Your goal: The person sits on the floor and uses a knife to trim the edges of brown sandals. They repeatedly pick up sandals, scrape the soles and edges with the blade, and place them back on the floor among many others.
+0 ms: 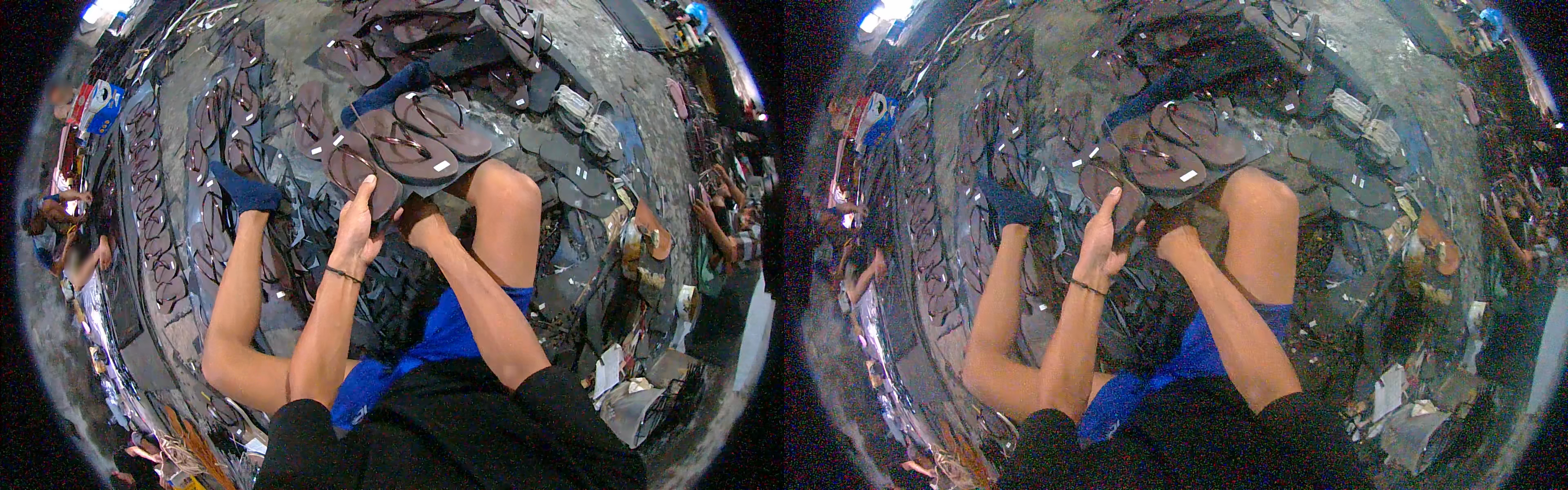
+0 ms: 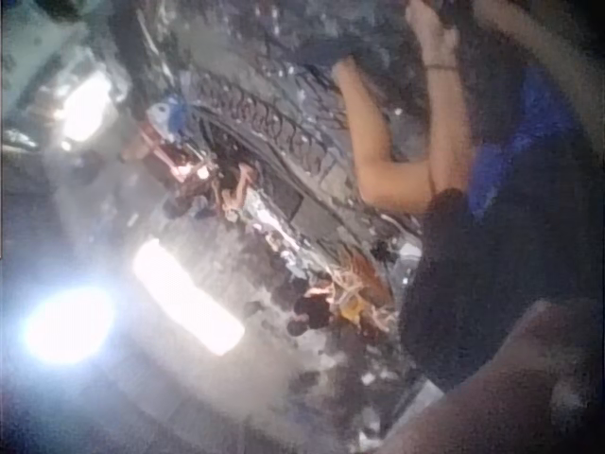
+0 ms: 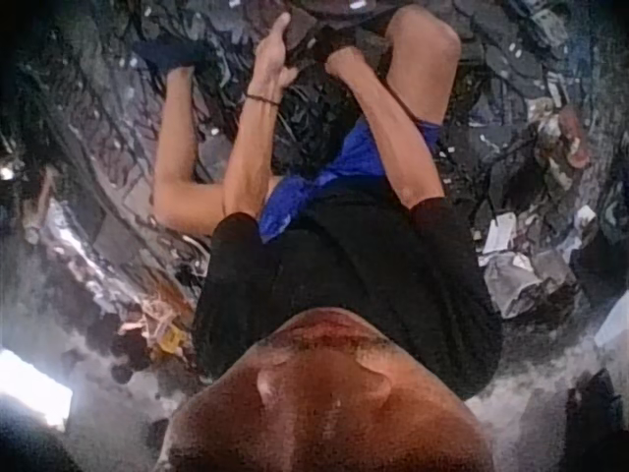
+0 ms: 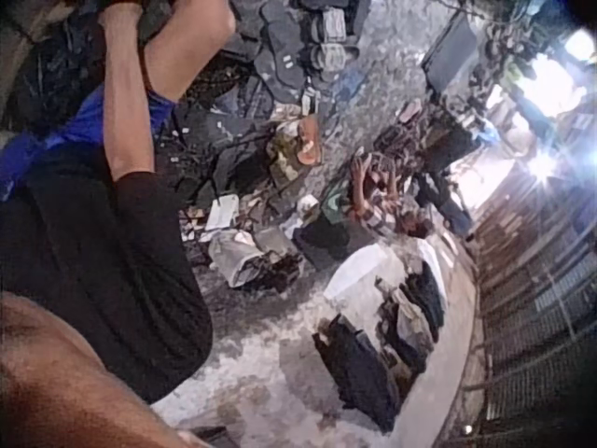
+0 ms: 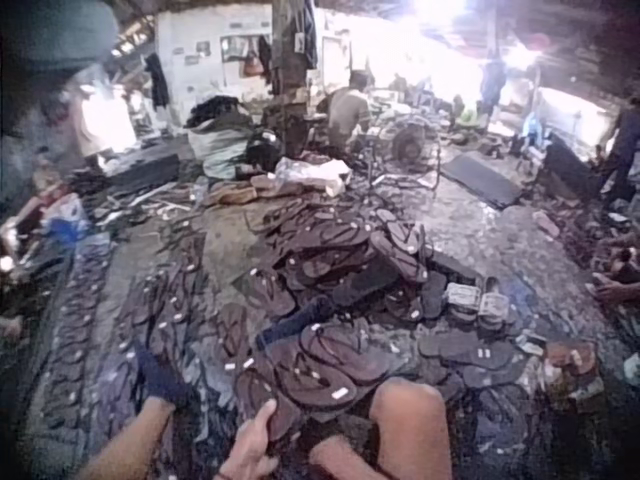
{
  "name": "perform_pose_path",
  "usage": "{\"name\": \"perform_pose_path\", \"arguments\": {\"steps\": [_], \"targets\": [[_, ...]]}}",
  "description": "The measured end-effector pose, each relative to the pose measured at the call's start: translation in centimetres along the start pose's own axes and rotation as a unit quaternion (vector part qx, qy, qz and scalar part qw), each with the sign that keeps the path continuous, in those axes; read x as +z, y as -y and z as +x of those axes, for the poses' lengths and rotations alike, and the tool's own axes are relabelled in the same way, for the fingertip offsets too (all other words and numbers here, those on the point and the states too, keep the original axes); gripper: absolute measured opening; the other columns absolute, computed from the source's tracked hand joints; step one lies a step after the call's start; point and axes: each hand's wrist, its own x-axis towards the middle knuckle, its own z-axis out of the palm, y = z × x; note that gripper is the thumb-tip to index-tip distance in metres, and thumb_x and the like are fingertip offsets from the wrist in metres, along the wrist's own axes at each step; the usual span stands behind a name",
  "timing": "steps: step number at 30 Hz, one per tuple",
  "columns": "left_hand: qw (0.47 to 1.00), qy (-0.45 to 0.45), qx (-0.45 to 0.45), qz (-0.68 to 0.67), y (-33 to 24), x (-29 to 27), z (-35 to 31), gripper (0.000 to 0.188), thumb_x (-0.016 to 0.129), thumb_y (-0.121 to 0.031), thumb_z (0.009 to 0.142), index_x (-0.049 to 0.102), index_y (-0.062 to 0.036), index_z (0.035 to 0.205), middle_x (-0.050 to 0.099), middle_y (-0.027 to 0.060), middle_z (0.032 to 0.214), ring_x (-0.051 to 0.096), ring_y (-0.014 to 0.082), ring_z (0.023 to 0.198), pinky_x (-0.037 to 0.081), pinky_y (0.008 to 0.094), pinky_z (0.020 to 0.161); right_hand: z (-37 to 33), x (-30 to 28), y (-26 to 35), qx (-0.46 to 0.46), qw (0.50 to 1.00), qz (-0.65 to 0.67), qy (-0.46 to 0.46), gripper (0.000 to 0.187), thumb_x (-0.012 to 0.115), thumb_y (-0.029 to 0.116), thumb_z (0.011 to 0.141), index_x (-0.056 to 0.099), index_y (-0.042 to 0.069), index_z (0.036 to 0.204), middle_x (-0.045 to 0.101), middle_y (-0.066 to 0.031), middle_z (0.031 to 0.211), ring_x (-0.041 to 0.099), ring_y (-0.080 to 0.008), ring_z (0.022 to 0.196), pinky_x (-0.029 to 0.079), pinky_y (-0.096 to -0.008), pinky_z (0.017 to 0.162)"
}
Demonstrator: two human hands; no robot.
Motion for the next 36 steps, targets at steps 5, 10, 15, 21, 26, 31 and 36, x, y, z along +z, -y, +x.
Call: {"name": "perform_pose_path", "arguments": {"steps": [5,10,15,21,26,31,36], "targets": [[1.000,0.000,-0.015,-0.009,-0.7,0.1,-1.0,0.026,0.060,-0.030,0.091,0.062,-0.0079,0.103,0.067,0.0033,0.094,0.064,0.0154,0.080,0.054,0.0290,0.065,5.7,0.2,-0.3,0.187,0.951,0.150,0.197,0.031,0.052,0.033,0.090,0.055,0.007,0.106,0.063,-0.0235,0.090,0.064,-0.0377,0.076,0.051,-0.0445,0.065],[0.999,-0.034,-0.021,-0.016,-1.0,-1.1,-5.0,0.027,0.061,-0.029,0.091,0.062,-0.0060,0.103,0.067,0.0045,0.091,0.064,0.0159,0.079,0.054,0.0294,0.067,11.3,1.8,1.6,0.331,0.849,0.336,0.238,0.040,0.049,0.040,0.093,0.049,0.007,0.115,0.063,-0.0244,0.093,0.064,-0.0359,0.083,0.049,-0.0445,0.068],[0.980,-0.099,0.172,-0.013,-1.2,-4.6,-14.6,0.031,0.060,-0.023,0.091,0.058,0.0009,0.110,0.066,0.0091,0.097,0.066,0.0205,0.086,0.055,0.0337,0.073,8.3,-0.7,10.7,0.168,0.857,0.459,0.164,0.044,0.043,0.040,0.097,0.041,0.007,0.126,0.062,-0.0173,0.089,0.058,-0.0245,0.074,0.047,-0.0373,0.062],[0.945,-0.226,0.236,-0.016,0.1,-7.8,-22.6,0.033,0.063,-0.032,0.089,0.056,-0.0039,0.104,0.063,0.0057,0.084,0.062,0.0168,0.069,0.053,0.0304,0.063,-7.8,-13.0,12.9,-0.035,0.886,0.445,0.123,0.030,0.059,0.013,0.091,0.058,0.005,0.119,0.067,-0.0089,0.085,0.060,-0.0155,0.068,0.049,-0.0291,0.068],[0.940,-0.247,0.229,-0.057,3.5,-10.1,-26.6,0.040,0.046,-0.044,0.097,0.056,-0.0058,0.103,0.062,0.0063,0.081,0.062,0.0176,0.068,0.053,0.0309,0.060,-16.1,-17.8,11.3,-0.036,0.861,0.408,0.303,0.030,0.068,0.015,0.084,0.066,0.007,0.112,0.066,-0.0084,0.079,0.060,-0.0129,0.062,0.049,-0.0273,0.057],[0.926,-0.268,0.237,-0.117,5.1,-9.6,-27.6,0.034,0.042,-0.037,0.100,0.057,-0.0064,0.103,0.063,0.0062,0.083,0.062,0.0184,0.070,0.053,0.0319,0.062,-16.9,-17.9,12.9,-0.097,0.893,0.346,0.270,0.032,0.071,0.017,0.082,0.066,0.008,0.112,0.065,-0.0096,0.077,0.061,-0.0177,0.058,0.049,-0.0291,0.054],[0.930,-0.266,0.236,-0.096,3.8,-7.9,-27.9,0.030,0.048,-0.035,0.098,0.058,-0.0064,0.102,0.063,0.0045,0.085,0.061,0.0137,0.069,0.051,0.0279,0.059,-15.0,-15.4,16.5,-0.137,0.921,0.328,0.159,0.032,0.072,0.016,0.081,0.066,0.009,0.111,0.065,-0.0096,0.079,0.062,-0.0208,0.061,0.051,-0.0317,0.055]]}}
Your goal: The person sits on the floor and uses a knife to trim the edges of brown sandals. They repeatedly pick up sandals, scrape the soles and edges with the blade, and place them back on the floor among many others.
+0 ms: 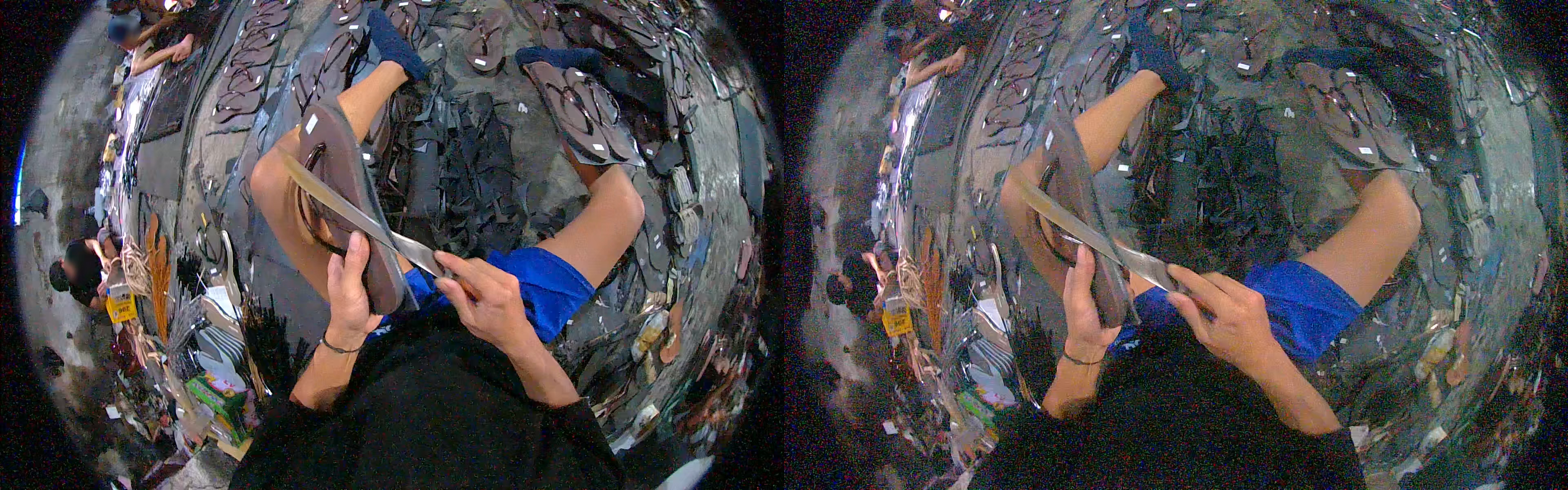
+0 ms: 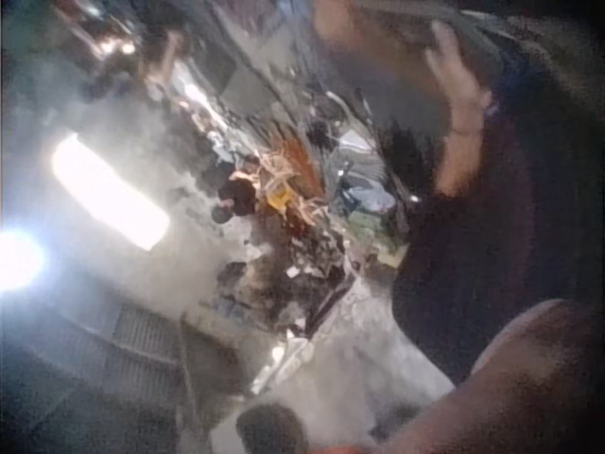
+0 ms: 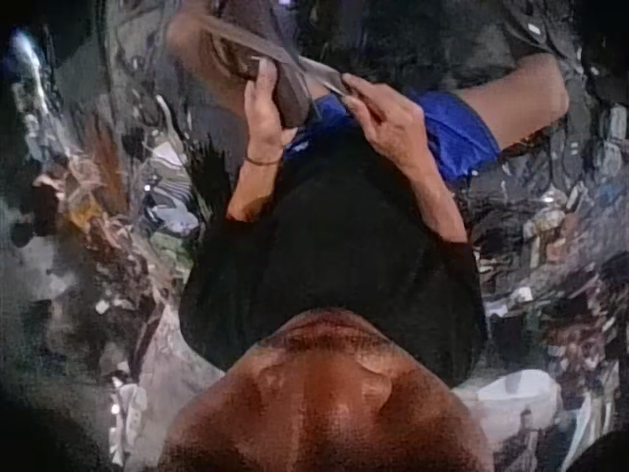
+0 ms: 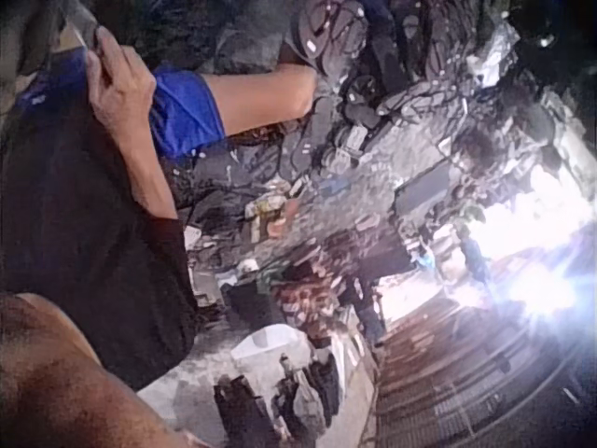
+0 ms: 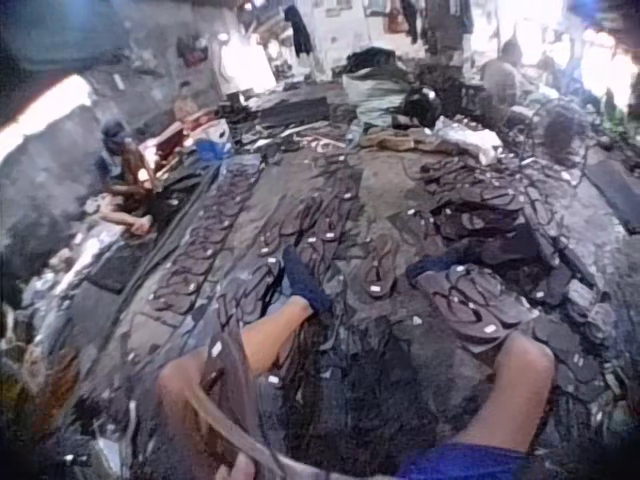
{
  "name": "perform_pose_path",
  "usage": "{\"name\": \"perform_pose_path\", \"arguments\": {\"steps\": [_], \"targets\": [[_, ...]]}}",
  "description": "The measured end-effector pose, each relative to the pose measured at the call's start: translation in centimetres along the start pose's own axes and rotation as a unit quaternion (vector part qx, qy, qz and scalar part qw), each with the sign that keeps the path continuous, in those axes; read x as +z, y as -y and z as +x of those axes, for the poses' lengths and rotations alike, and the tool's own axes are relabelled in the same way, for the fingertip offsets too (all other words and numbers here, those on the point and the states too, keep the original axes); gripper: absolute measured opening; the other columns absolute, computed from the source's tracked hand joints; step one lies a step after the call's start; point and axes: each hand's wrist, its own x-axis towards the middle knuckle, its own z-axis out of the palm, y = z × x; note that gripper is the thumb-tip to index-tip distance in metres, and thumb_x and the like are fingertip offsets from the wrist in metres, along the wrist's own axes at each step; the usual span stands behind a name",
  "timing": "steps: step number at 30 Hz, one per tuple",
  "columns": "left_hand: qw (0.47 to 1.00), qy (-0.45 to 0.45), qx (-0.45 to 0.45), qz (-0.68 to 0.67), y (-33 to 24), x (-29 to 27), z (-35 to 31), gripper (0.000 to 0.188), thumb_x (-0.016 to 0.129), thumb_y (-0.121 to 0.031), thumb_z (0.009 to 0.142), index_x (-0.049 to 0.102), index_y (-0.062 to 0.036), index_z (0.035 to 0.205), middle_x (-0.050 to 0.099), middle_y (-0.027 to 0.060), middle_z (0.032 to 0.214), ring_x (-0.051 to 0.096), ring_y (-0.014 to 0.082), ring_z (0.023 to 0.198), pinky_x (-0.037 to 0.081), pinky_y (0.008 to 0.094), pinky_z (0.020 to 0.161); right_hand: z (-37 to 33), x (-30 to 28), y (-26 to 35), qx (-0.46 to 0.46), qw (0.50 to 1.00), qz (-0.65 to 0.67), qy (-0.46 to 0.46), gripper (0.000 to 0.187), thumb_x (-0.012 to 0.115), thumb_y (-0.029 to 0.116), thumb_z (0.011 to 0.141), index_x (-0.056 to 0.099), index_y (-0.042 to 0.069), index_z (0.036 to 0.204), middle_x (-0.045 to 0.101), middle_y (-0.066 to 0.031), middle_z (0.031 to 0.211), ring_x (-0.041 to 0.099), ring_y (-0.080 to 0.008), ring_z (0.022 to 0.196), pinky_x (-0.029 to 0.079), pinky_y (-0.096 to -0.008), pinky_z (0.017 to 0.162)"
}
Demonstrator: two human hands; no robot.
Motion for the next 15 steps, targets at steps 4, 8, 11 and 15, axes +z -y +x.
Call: {"name": "perform_pose_path", "arguments": {"steps": [4,8,11,15], "targets": [[0.998,0.011,-0.008,-0.060,-0.3,0.0,0.3,0.032,0.048,-0.037,0.098,0.059,-0.0072,0.095,0.062,0.0027,0.076,0.059,0.0113,0.060,0.047,0.0237,0.047,3.4,3.1,-1.0,-0.075,0.991,-0.050,-0.095,0.034,0.073,0.019,0.078,0.067,0.012,0.111,0.067,-0.0085,0.085,0.065,-0.0234,0.070,0.053,-0.0328,0.061],[0.992,-0.008,-0.042,-0.120,-0.7,0.5,0.4,0.034,0.049,-0.040,0.097,0.058,-0.0074,0.092,0.061,0.0028,0.070,0.058,0.0121,0.053,0.046,0.0250,0.043,7.0,3.6,0.4,-0.099,0.986,-0.079,-0.113,0.034,0.070,0.021,0.080,0.065,0.013,0.113,0.067,-0.0107,0.088,0.065,-0.0261,0.074,0.052,-0.0367,0.062],[0.999,-0.029,-0.019,0.010,0.1,0.9,-1.2,0.036,0.050,-0.041,0.096,0.058,-0.0065,0.094,0.062,0.0045,0.071,0.058,0.0130,0.052,0.048,0.0270,0.044,11.0,3.8,0.3,-0.070,0.988,-0.074,-0.117,0.031,0.066,0.023,0.084,0.064,0.011,0.112,0.067,-0.0144,0.087,0.065,-0.0314,0.074,0.052,-0.0401,0.062],[0.984,0.045,0.000,0.172,2.5,-2.6,-3.0,0.035,0.069,-0.023,0.087,0.056,-0.0009,0.111,0.063,0.0059,0.101,0.060,0.0158,0.093,0.048,0.0320,0.086,13.7,0.5,0.1,0.074,0.983,0.163,-0.039,0.024,0.066,0.024,0.089,0.065,0.000,0.091,0.060,-0.0041,0.065,0.054,-0.0108,0.057,0.044,-0.0285,0.053]]}}
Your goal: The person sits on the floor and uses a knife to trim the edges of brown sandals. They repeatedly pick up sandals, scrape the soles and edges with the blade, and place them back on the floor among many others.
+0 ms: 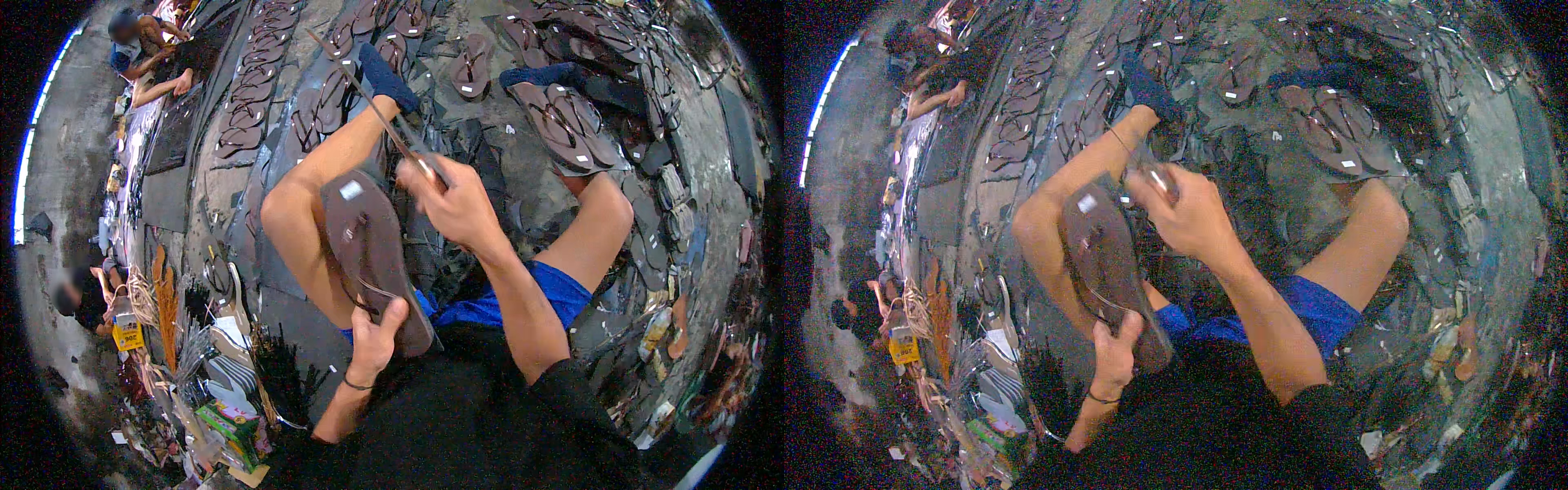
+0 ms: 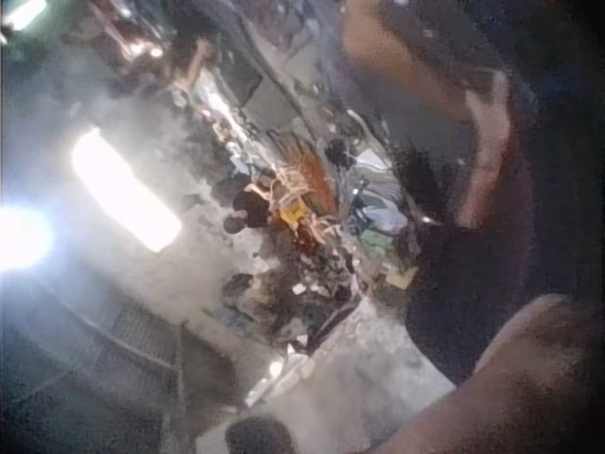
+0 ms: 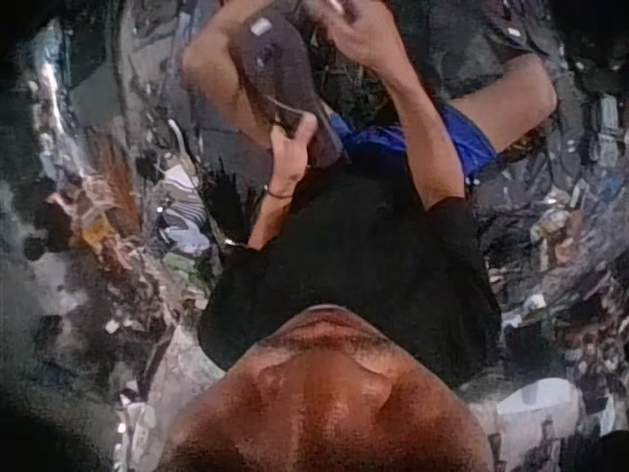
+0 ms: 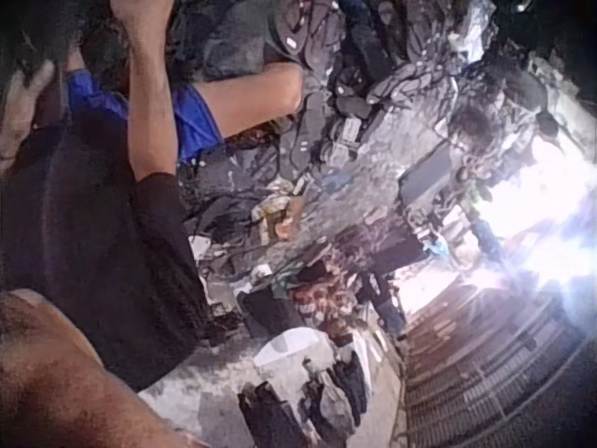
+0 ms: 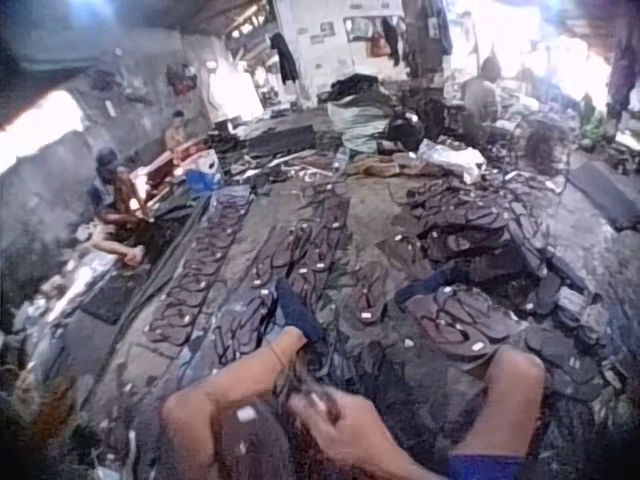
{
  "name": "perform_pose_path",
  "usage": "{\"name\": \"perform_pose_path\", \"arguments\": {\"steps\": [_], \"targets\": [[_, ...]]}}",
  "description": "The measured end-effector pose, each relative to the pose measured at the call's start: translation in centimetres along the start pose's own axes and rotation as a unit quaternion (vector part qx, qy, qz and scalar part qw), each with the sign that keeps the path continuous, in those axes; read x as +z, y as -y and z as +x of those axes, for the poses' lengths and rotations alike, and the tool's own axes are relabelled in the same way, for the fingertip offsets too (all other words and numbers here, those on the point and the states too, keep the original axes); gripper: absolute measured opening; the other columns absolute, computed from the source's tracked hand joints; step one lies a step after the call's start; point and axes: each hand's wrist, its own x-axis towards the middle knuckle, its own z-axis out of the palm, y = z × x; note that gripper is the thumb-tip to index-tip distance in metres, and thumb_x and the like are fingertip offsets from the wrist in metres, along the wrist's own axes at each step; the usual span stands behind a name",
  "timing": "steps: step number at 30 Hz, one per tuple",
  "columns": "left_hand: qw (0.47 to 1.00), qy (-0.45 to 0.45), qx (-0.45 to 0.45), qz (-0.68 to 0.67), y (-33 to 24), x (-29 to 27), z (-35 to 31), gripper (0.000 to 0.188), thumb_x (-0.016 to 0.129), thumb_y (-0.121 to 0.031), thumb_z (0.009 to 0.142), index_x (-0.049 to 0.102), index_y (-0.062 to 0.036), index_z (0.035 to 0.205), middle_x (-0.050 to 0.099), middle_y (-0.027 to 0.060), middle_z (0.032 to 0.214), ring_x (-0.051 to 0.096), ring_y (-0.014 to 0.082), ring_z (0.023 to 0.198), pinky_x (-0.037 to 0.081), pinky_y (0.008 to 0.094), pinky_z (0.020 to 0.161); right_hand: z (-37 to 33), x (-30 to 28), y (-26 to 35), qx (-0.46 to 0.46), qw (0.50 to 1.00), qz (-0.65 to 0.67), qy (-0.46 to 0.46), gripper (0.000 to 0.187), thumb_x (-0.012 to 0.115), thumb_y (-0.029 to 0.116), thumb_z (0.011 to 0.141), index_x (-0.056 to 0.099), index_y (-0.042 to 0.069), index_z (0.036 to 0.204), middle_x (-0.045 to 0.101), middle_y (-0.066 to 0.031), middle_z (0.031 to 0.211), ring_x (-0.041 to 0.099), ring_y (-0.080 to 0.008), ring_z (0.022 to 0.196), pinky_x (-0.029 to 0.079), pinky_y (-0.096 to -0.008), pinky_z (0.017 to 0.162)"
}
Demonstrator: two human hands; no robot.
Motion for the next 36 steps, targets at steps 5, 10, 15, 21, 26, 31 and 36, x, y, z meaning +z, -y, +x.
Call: {"name": "perform_pose_path", "arguments": {"steps": [5,10,15,21,26,31,36], "targets": [[0.988,0.068,-0.007,-0.142,-5.3,-0.3,5.5,0.035,0.065,-0.012,0.089,0.053,0.0005,0.119,0.061,0.0072,0.111,0.060,0.0146,0.096,0.048,0.0306,0.087,-5.1,-0.5,-0.7,-0.033,0.997,0.028,0.065,0.029,0.070,0.025,0.085,0.064,0.001,0.100,0.065,-0.0057,0.074,0.054,-0.0094,0.064,0.046,-0.0301,0.058],[0.997,-0.022,0.076,-0.015,-11.1,-2.2,7.3,0.020,0.064,-0.019,0.091,0.061,-0.0009,0.101,0.065,0.0021,0.093,0.061,0.0103,0.087,0.050,0.0250,0.076,-10.0,-2.8,0.1,-0.051,0.994,-0.004,-0.092,0.028,0.062,0.011,0.087,0.063,0.002,0.114,0.069,-0.0117,0.094,0.062,-0.0127,0.071,0.051,-0.0286,0.066],[0.997,-0.011,0.067,-0.027,-11.8,-4.0,6.9,0.018,0.058,-0.020,0.095,0.058,-0.0032,0.102,0.062,0.0011,0.094,0.058,0.0078,0.087,0.047,0.0235,0.078,-17.3,-4.1,-2.6,-0.019,0.993,-0.080,0.085,0.033,0.073,0.012,0.077,0.067,0.006,0.108,0.068,-0.0110,0.086,0.061,-0.0174,0.061,0.050,-0.0288,0.059],[0.998,-0.042,0.011,-0.052,-10.1,-2.6,5.5,0.016,0.060,-0.017,0.093,0.057,-0.0036,0.101,0.062,0.0015,0.094,0.058,0.0082,0.086,0.047,0.0239,0.079,-17.6,-3.0,-3.2,-0.033,0.993,-0.091,0.065,0.034,0.077,0.014,0.074,0.068,0.006,0.106,0.069,-0.0103,0.086,0.062,-0.0182,0.061,0.051,-0.0284,0.057],[0.996,0.053,0.060,0.028,-9.1,-3.9,6.4,0.018,0.065,-0.012,0.089,0.059,-0.0023,0.103,0.065,0.0020,0.094,0.061,0.0101,0.085,0.049,0.0265,0.079,-13.9,-3.2,-0.6,-0.043,0.987,-0.141,0.062,0.033,0.077,0.015,0.076,0.068,0.005,0.106,0.069,-0.0110,0.090,0.066,-0.0200,0.067,0.054,-0.0306,0.060],[0.981,0.142,0.088,0.099,-10.1,-3.0,6.7,0.026,0.072,-0.017,0.084,0.061,0.0001,0.101,0.067,0.0042,0.093,0.061,0.0104,0.086,0.049,0.0264,0.079,-10.1,-3.8,1.5,-0.114,0.975,-0.182,0.059,0.026,0.073,0.019,0.080,0.067,0.004,0.101,0.069,-0.0106,0.088,0.067,-0.0243,0.067,0.055,-0.0326,0.061],[0.966,0.223,0.031,0.124,-10.8,-1.2,7.0,0.026,0.073,-0.015,0.083,0.063,0.0006,0.100,0.067,0.0040,0.092,0.061,0.0103,0.083,0.050,0.0267,0.076,-5.6,-5.0,4.8,-0.067,0.972,-0.150,0.165,0.026,0.068,0.023,0.085,0.067,0.004,0.102,0.069,-0.0147,0.084,0.067,-0.0298,0.070,0.054,-0.0368,0.061]]}}
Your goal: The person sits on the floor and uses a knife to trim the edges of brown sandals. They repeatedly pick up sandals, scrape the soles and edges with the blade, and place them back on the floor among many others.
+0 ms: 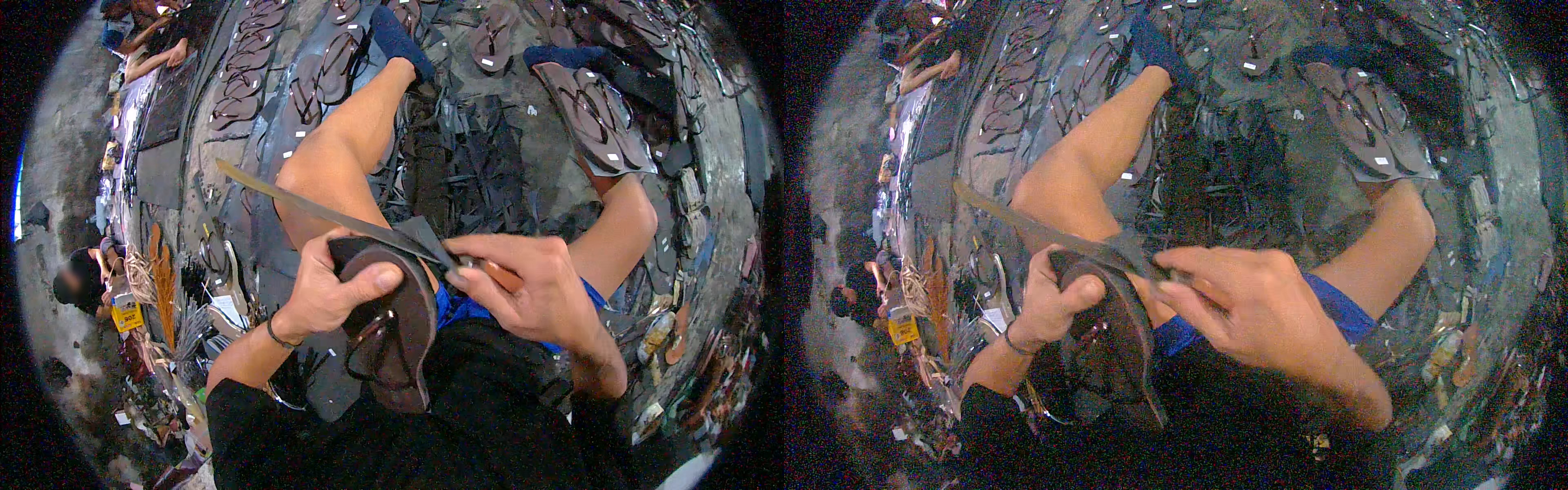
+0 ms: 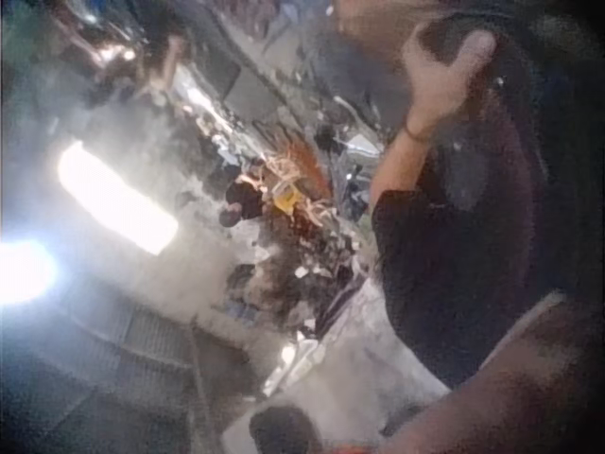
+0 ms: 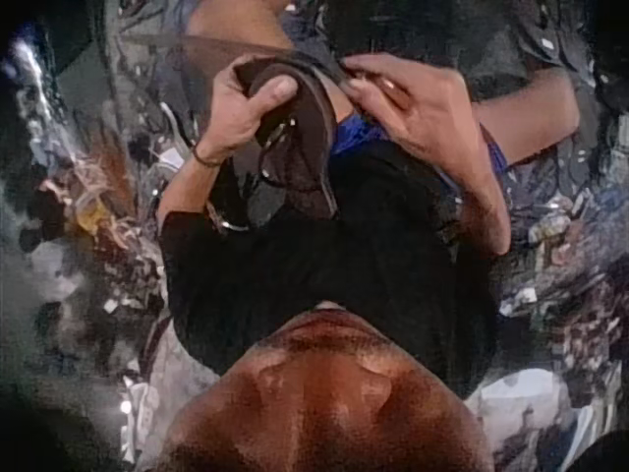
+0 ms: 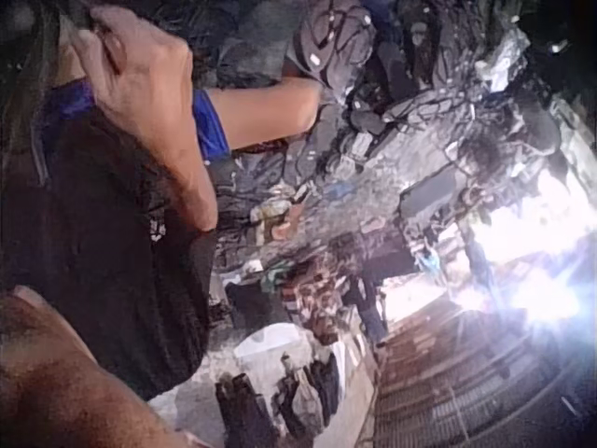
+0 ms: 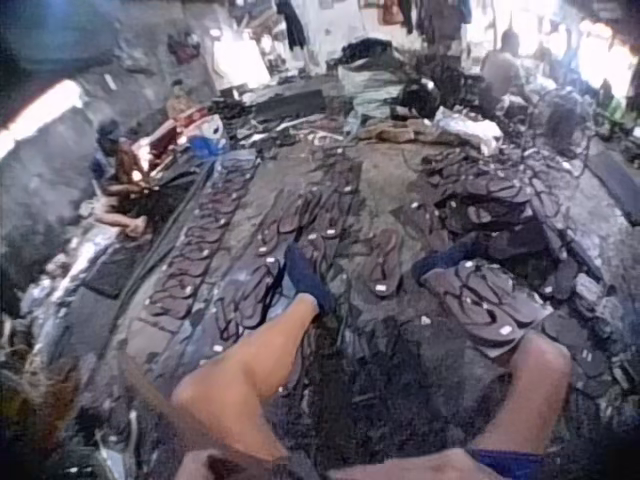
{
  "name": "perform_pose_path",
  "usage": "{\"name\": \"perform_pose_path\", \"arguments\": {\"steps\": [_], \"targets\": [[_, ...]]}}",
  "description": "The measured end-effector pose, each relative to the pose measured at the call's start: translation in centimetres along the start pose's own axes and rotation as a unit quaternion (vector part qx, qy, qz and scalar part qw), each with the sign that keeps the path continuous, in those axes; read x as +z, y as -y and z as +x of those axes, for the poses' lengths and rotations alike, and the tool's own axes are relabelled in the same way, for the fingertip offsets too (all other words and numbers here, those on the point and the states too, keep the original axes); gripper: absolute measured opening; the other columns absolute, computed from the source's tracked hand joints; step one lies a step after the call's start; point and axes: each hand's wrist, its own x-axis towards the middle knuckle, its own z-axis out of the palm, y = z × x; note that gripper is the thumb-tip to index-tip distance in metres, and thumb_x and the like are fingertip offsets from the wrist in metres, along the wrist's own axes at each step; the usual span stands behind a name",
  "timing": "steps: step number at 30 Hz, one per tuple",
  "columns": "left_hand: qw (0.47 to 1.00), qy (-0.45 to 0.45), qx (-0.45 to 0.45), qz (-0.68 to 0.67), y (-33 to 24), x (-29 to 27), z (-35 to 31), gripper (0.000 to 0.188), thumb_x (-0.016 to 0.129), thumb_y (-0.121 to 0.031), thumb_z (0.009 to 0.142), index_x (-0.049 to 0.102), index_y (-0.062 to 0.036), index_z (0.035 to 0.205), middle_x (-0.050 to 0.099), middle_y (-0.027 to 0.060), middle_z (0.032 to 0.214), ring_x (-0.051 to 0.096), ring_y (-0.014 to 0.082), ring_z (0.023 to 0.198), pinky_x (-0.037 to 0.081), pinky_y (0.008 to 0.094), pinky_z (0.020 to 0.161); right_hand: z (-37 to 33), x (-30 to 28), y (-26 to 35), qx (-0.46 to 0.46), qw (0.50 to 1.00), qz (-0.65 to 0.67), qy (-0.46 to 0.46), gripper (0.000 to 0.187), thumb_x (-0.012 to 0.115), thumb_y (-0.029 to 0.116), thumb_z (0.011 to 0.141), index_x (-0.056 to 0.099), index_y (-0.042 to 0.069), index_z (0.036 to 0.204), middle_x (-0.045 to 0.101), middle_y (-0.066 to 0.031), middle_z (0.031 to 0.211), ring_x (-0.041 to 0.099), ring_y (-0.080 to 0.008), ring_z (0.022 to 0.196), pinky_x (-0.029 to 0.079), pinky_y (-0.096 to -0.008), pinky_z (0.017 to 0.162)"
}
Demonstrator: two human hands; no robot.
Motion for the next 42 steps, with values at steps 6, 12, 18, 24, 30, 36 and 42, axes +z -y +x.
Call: {"name": "perform_pose_path", "arguments": {"steps": [6,12,18,24,30,36,42], "targets": [[0.999,-0.005,0.030,-0.039,-2.3,0.1,0.2,0.026,0.075,-0.015,0.080,0.064,0.0009,0.097,0.067,0.0053,0.091,0.062,0.0111,0.082,0.050,0.0269,0.076,1.6,-1.5,0.8,0.104,0.982,0.136,-0.078,0.023,0.062,0.017,0.089,0.066,0.007,0.108,0.068,-0.0099,0.076,0.064,-0.0156,0.065,0.050,-0.0292,0.058],[0.998,0.012,0.063,-0.001,-2.3,-2.9,-0.4,0.021,0.076,-0.013,0.079,0.065,0.0000,0.092,0.066,0.0023,0.087,0.059,0.0085,0.080,0.047,0.0245,0.074,-7.7,1.8,-2.5,0.042,0.996,0.030,-0.067,0.031,0.074,0.013,0.077,0.068,0.005,0.107,0.070,-0.0114,0.089,0.062,-0.0164,0.061,0.051,-0.0279,0.059],[0.999,0.037,0.016,-0.018,1.4,-2.3,-2.3,0.016,0.076,-0.010,0.078,0.066,-0.0014,0.088,0.064,-0.0008,0.084,0.054,0.0051,0.076,0.043,0.0220,0.068,-9.8,2.2,-3.3,0.061,0.998,0.004,-0.005,0.030,0.074,0.017,0.078,0.068,0.004,0.104,0.069,-0.0118,0.087,0.066,-0.0223,0.068,0.053,-0.0321,0.059],[0.994,0.099,-0.054,0.007,0.2,-0.5,-1.2,0.028,0.081,-0.012,0.073,0.062,-0.0046,0.093,0.064,0.0004,0.088,0.058,0.0092,0.082,0.047,0.0262,0.071,-4.8,0.3,-0.8,0.010,1.000,-0.023,0.018,0.030,0.073,0.022,0.080,0.067,0.003,0.103,0.069,-0.0137,0.087,0.066,-0.0243,0.068,0.053,-0.0325,0.060],[0.953,-0.065,0.020,0.294,-1.5,-4.8,-0.5,0.037,0.067,-0.028,0.087,0.058,-0.0032,0.113,0.065,0.0090,0.103,0.062,0.0186,0.091,0.050,0.0339,0.083,-1.3,-0.2,-0.9,0.045,0.969,0.200,-0.134,0.030,0.052,0.018,0.097,0.056,-0.001,0.119,0.068,-0.0114,0.086,0.054,-0.0073,0.056,0.043,-0.0222,0.047],[0.942,-0.310,0.127,-0.004,0.9,1.4,2.9,0.038,0.065,-0.009,0.083,0.054,-0.0036,0.119,0.064,0.0075,0.103,0.063,0.0180,0.090,0.053,0.0282,0.071,-4.9,0.1,-3.8,0.065,0.925,0.219,-0.304,0.033,0.046,0.024,0.100,0.052,-0.001,0.121,0.068,-0.0159,0.092,0.054,-0.0090,0.055,0.044,-0.0220,0.047],[0.834,-0.154,0.000,-0.531,2.6,9.6,5.0,0.023,0.066,-0.013,0.087,0.062,-0.0091,0.109,0.067,0.0028,0.102,0.065,0.0137,0.090,0.056,0.0274,0.078,-10.9,3.6,-4.8,0.106,0.935,0.015,-0.337,0.028,0.066,0.014,0.086,0.064,-0.001,0.110,0.068,-0.0084,0.084,0.057,-0.0102,0.060,0.049,-0.0250,0.058]]}}
